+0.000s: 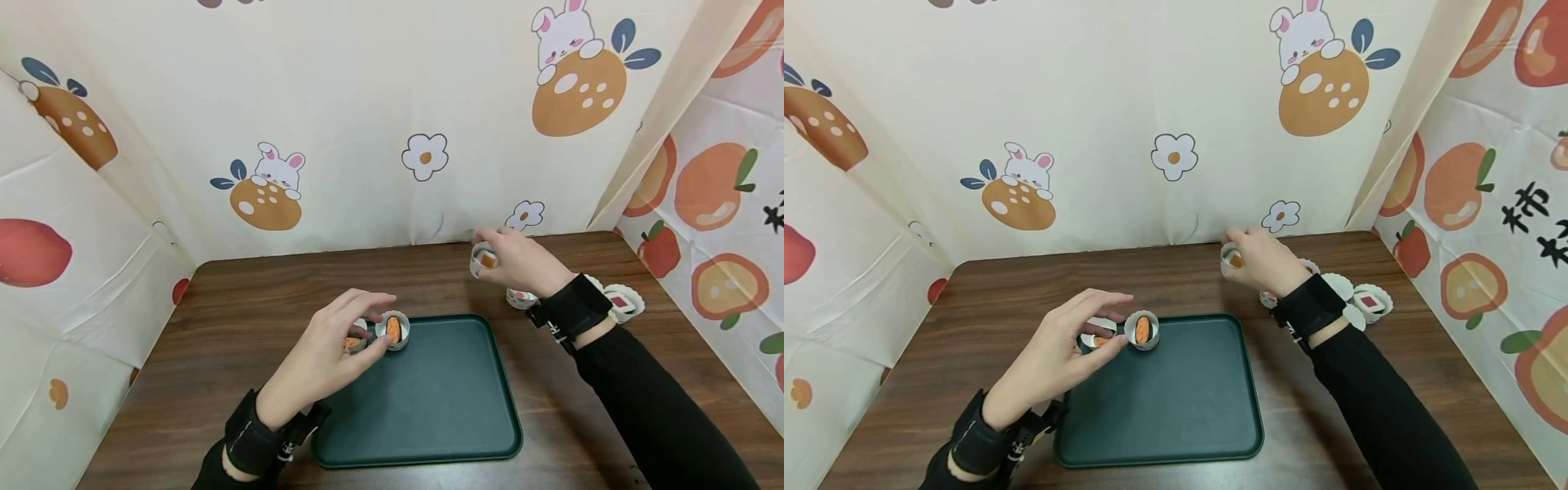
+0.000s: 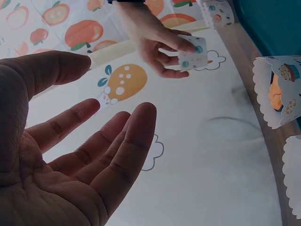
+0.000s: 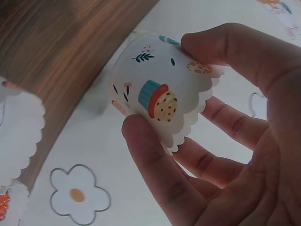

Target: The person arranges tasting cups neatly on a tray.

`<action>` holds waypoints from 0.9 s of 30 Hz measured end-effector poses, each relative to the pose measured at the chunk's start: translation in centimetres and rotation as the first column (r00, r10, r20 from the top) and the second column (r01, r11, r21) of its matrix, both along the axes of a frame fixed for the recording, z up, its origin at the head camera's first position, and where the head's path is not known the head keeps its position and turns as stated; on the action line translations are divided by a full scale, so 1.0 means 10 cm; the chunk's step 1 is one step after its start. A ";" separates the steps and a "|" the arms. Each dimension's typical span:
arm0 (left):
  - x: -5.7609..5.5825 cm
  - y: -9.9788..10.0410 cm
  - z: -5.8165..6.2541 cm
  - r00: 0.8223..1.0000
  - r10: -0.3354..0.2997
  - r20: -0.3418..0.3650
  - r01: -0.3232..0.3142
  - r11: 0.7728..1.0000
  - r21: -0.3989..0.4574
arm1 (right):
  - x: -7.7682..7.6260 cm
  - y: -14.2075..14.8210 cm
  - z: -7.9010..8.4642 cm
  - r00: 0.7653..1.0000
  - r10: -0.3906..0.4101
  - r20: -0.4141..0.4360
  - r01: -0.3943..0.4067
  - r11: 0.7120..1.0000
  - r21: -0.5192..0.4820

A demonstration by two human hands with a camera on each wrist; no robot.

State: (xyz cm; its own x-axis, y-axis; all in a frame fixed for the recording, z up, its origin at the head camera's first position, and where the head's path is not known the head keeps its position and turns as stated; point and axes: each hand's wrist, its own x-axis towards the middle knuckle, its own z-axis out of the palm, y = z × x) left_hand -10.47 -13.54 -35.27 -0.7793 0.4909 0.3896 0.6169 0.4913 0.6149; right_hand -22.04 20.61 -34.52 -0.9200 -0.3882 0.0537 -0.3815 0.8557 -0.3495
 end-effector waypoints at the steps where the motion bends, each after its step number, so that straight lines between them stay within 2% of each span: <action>1: 0.00 0.00 -0.01 1.000 -0.002 0.000 0.002 1.000 0.000 | 0.03 -0.01 0.01 1.000 -0.001 -0.003 0.001 1.000 -0.003; 8: -0.01 -0.01 0.00 1.000 0.005 -0.017 -0.005 1.000 0.006 | 0.22 -0.06 0.02 0.998 0.023 -0.050 -0.025 0.999 -0.039; 15: -0.02 0.01 -0.01 1.000 -0.013 0.012 0.013 1.000 0.021 | 0.38 -0.12 -0.04 0.996 0.044 -0.082 -0.051 0.995 -0.089; 27: -0.02 0.04 -0.04 0.999 -0.013 0.050 0.012 1.000 0.018 | 0.57 -0.29 -0.01 0.999 0.009 -0.037 -0.013 0.992 -0.128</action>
State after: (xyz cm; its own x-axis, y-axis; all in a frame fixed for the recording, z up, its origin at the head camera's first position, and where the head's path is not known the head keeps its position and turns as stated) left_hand -10.69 -13.14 -35.70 -0.7919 0.4940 0.3590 0.5912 0.4729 0.6533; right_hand -16.37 17.69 -34.64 -0.9123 -0.3860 0.1370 -0.4050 0.8005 -0.4418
